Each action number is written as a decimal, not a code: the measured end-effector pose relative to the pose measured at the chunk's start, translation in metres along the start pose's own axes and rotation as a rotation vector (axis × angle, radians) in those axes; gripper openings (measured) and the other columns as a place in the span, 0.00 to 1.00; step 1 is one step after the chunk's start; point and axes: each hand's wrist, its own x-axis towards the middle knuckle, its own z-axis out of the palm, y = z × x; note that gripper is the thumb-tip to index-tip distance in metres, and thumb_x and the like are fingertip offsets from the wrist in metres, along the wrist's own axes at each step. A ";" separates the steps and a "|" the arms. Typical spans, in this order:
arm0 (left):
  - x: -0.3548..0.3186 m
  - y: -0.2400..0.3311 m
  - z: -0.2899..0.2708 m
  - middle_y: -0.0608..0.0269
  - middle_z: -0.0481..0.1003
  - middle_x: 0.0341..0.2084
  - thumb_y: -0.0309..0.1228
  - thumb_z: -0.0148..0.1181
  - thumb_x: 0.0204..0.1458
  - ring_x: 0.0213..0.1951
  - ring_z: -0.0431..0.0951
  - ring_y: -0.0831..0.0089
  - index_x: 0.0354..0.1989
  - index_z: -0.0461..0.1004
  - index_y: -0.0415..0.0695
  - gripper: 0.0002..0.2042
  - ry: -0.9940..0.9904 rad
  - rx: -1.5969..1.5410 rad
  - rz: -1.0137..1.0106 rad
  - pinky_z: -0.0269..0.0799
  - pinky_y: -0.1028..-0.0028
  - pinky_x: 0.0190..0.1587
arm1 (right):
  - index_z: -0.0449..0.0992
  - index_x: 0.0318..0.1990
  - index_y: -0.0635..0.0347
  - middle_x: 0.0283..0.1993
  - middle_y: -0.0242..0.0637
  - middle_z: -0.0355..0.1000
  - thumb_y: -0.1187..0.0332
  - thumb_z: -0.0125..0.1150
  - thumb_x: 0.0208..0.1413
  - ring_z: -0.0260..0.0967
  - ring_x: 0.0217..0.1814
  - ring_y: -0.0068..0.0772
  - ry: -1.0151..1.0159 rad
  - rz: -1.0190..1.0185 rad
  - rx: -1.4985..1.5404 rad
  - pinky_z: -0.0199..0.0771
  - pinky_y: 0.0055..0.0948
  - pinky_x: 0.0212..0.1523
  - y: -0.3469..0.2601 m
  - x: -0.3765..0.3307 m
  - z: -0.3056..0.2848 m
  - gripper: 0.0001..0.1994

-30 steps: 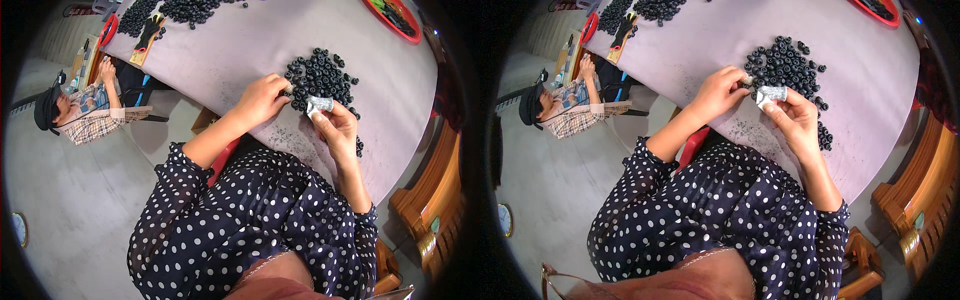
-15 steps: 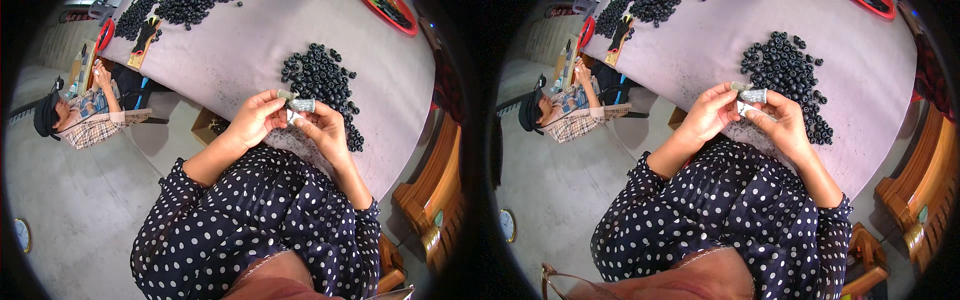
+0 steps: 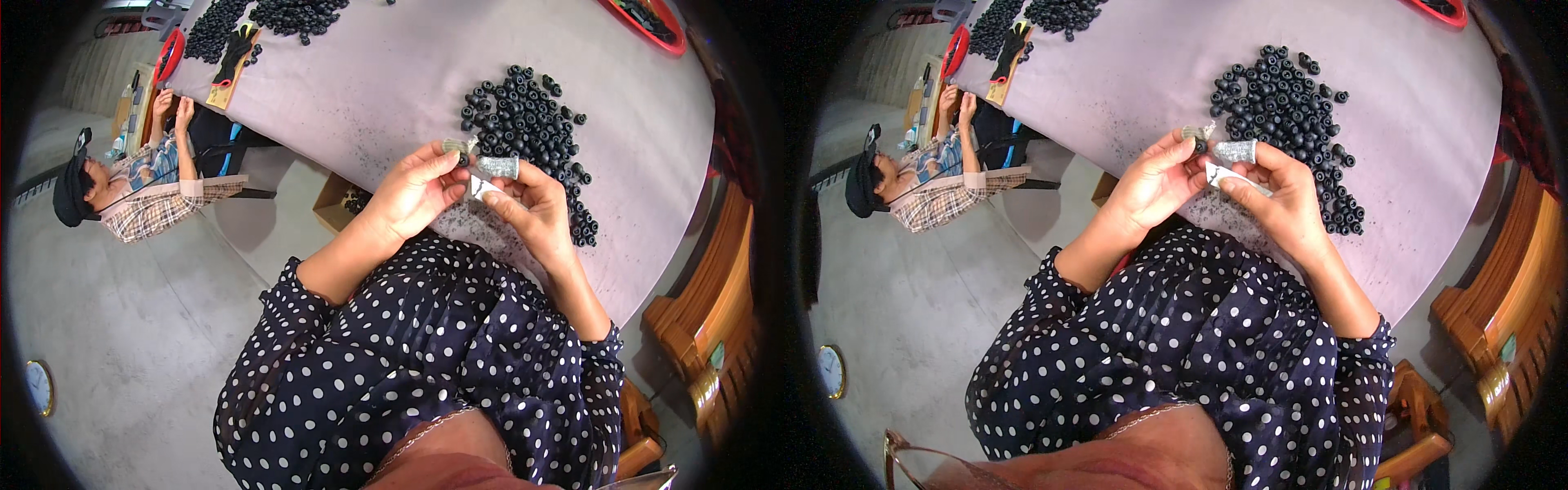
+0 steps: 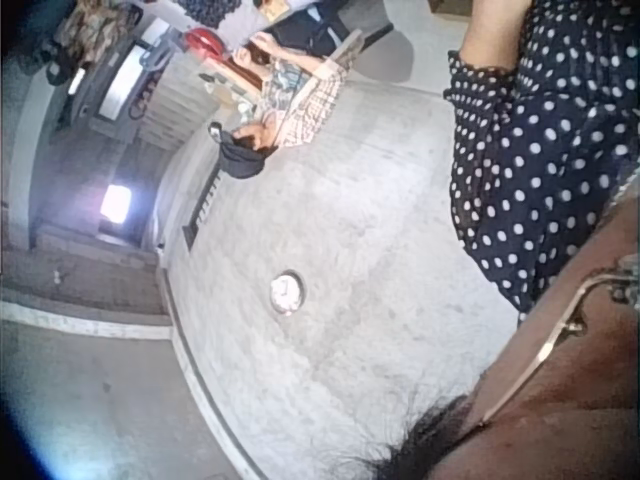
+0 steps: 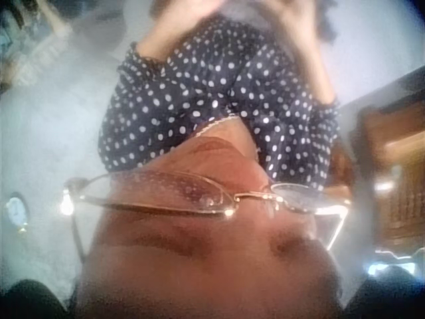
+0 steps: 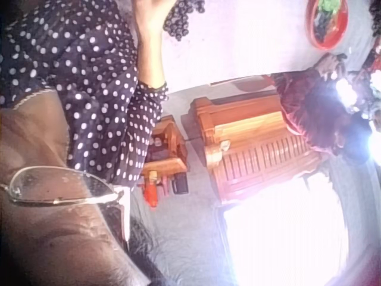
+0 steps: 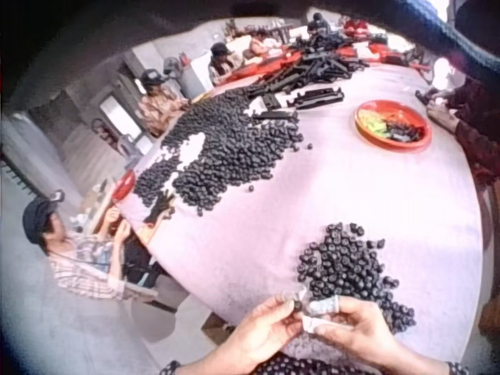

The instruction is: The person assembles small black plastic or rubber components by hand, fitting small grey pieces into them.

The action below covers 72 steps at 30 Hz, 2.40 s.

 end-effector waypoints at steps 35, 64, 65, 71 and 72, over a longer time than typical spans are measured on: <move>-0.007 -0.005 0.006 0.62 0.73 0.28 0.25 0.52 0.52 0.26 0.74 0.80 0.36 0.70 0.40 0.05 -0.092 -0.027 -0.041 0.73 0.83 0.30 | 0.73 0.43 0.66 0.34 0.27 0.69 0.79 0.60 0.47 0.65 0.36 0.15 -0.038 0.029 0.141 0.67 0.18 0.41 0.004 0.002 -0.007 0.13; 0.002 0.007 -0.014 0.57 0.72 0.31 0.30 0.47 0.54 0.32 0.73 0.71 0.40 0.69 0.35 0.11 -0.042 -0.193 -0.089 0.74 0.74 0.32 | 0.73 0.41 0.63 0.29 0.23 0.69 0.74 0.57 0.51 0.58 0.23 0.08 0.029 0.084 0.121 0.57 0.11 0.22 0.013 0.002 -0.001 0.09; 0.004 0.013 -0.017 0.55 0.72 0.31 0.32 0.46 0.55 0.33 0.73 0.68 0.41 0.69 0.34 0.13 -0.018 -0.215 -0.086 0.74 0.73 0.33 | 0.73 0.41 0.63 0.30 0.24 0.69 0.74 0.57 0.51 0.58 0.23 0.08 0.031 0.088 0.110 0.57 0.11 0.22 0.012 0.002 0.000 0.09; 0.028 0.041 -0.014 0.60 0.71 0.30 0.36 0.48 0.55 0.28 0.70 0.75 0.35 0.70 0.35 0.13 -0.042 0.069 0.006 0.70 0.80 0.30 | 0.74 0.40 0.63 0.27 0.24 0.69 0.73 0.57 0.51 0.58 0.22 0.10 0.096 0.020 0.071 0.57 0.11 0.21 0.008 0.001 -0.002 0.09; 0.032 0.041 -0.013 0.64 0.71 0.28 0.35 0.50 0.54 0.26 0.68 0.79 0.34 0.71 0.36 0.12 0.017 0.456 0.098 0.67 0.82 0.28 | 0.74 0.40 0.63 0.28 0.24 0.69 0.73 0.57 0.51 0.58 0.22 0.09 0.106 -0.007 0.064 0.57 0.11 0.22 0.008 0.002 -0.003 0.08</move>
